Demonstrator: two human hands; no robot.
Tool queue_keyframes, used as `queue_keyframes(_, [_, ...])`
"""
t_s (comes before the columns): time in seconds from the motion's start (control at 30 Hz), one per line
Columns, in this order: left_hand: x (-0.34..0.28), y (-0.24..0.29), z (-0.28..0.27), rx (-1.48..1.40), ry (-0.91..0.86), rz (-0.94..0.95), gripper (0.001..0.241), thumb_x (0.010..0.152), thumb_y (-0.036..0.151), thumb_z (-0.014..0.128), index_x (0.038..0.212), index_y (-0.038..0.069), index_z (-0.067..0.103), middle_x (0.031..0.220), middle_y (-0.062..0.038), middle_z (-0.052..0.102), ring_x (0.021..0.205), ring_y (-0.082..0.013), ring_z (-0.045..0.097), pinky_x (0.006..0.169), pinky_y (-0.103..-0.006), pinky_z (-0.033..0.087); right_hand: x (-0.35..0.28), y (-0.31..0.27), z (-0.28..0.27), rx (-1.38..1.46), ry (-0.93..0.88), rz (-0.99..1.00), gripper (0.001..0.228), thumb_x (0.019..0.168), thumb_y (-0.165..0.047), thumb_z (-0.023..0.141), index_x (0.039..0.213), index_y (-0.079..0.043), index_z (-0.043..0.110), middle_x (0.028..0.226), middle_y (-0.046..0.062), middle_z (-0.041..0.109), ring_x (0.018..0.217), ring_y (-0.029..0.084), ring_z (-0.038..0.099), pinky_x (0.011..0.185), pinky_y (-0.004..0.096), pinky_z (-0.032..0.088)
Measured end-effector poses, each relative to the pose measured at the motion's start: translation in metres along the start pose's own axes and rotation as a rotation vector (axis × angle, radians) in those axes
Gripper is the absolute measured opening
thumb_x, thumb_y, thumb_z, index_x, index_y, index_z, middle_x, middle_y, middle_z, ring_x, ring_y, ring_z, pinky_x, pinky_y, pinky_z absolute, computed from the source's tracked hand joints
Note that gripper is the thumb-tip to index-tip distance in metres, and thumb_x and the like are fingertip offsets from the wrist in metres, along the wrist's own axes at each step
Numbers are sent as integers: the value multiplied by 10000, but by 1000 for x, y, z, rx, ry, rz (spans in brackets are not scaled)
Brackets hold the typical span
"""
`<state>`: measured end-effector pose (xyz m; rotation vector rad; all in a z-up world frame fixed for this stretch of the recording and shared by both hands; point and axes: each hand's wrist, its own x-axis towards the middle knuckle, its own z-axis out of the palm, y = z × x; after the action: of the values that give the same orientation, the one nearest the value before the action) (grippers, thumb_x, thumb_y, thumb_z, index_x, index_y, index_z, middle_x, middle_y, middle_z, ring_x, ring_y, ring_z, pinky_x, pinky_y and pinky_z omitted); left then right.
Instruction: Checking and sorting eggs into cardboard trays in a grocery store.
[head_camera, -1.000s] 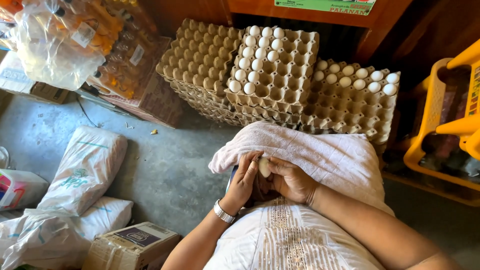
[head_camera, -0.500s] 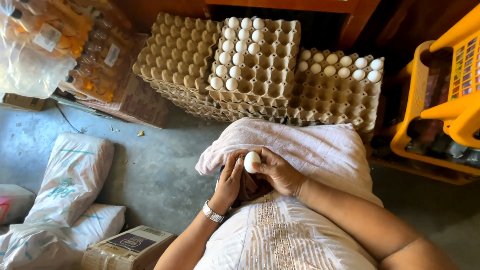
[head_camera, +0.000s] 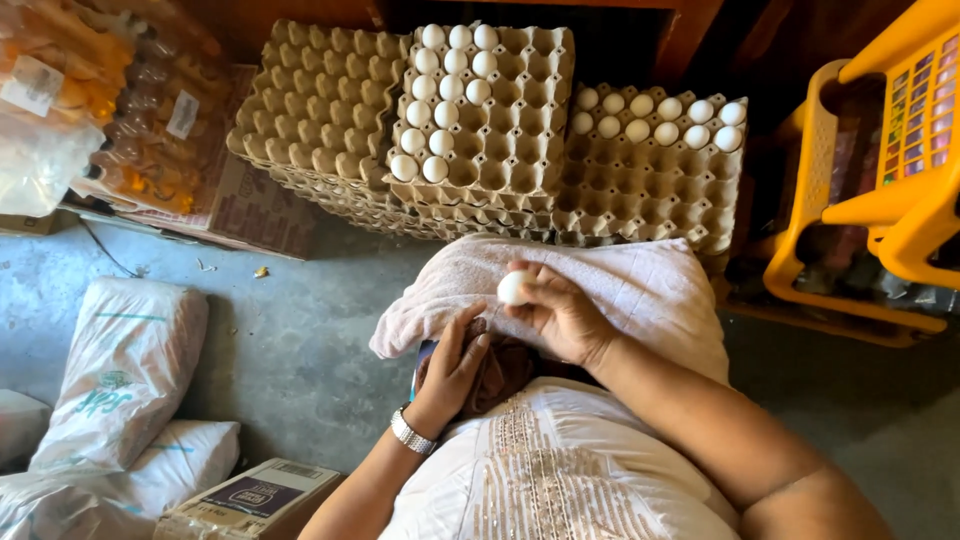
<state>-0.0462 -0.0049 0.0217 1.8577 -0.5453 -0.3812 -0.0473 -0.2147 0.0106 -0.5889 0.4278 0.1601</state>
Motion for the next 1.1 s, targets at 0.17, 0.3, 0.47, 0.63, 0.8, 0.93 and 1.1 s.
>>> queue_keyframes(0.17, [3, -5, -4, -7, 13, -86, 411, 1017, 203, 593, 1421, 124, 582, 1224, -186, 643, 1193, -340, 633, 1044, -496, 457, 25, -71, -47, -24, 142, -141, 152, 886, -203, 758, 1017, -154, 697, 887, 32, 747, 755, 164, 734, 650, 233, 599])
queue_keyframes(0.3, [4, -22, -3, -5, 44, -104, 402, 1004, 194, 612, 1399, 122, 605, 1175, -172, 662, 1143, -321, 657, 1011, -486, 480, 56, -128, -129, -212, 224, -298, 137, 919, -113, 729, 1031, -175, 681, 903, -19, 709, 804, 136, 711, 734, 227, 565])
queue_keyframes(0.47, [10, -35, 0, -17, 43, -114, 375, 990, 169, 629, 1360, 110, 637, 1166, -149, 675, 1110, -296, 675, 972, -463, 508, 110, -178, -277, -1303, 584, -773, 498, 741, -69, 914, 1195, -33, 713, 1087, 174, 558, 1020, 353, 611, 850, 422, 548])
queue_keyframes(0.63, [17, -22, -2, -43, 42, -255, 353, 935, 59, 617, 1288, 36, 617, 1245, -76, 682, 1102, -177, 646, 964, -294, 492, 109, -212, -283, -1746, 632, -643, 407, 808, -59, 784, 1197, -2, 681, 1158, 183, 535, 968, 384, 577, 871, 459, 507])
queue_keyframes(0.8, [18, -24, -4, -58, 50, -316, 368, 921, 37, 626, 1288, 34, 624, 1214, -64, 686, 1049, -154, 650, 925, -273, 509, 120, -217, -277, -1873, 654, -486, 409, 815, -59, 776, 1212, -14, 692, 1193, 184, 529, 977, 408, 591, 903, 474, 509])
queue_keyframes(0.93, [21, -21, -4, -109, 53, -406, 360, 927, 37, 639, 1287, 40, 628, 1172, -55, 711, 973, -132, 646, 870, -264, 525, 122, -223, -262, -1923, 643, -294, 426, 850, -28, 735, 1271, -30, 672, 1200, 176, 512, 1025, 396, 575, 875, 492, 521])
queue_keyframes(1.1, [26, -20, -4, -113, 66, -387, 351, 909, 31, 641, 1260, 28, 636, 1170, -61, 719, 993, -142, 665, 887, -269, 531, 140, -224, -303, -2054, 596, -462, 378, 817, -117, 746, 1191, -63, 720, 1155, 216, 575, 947, 455, 603, 843, 510, 529])
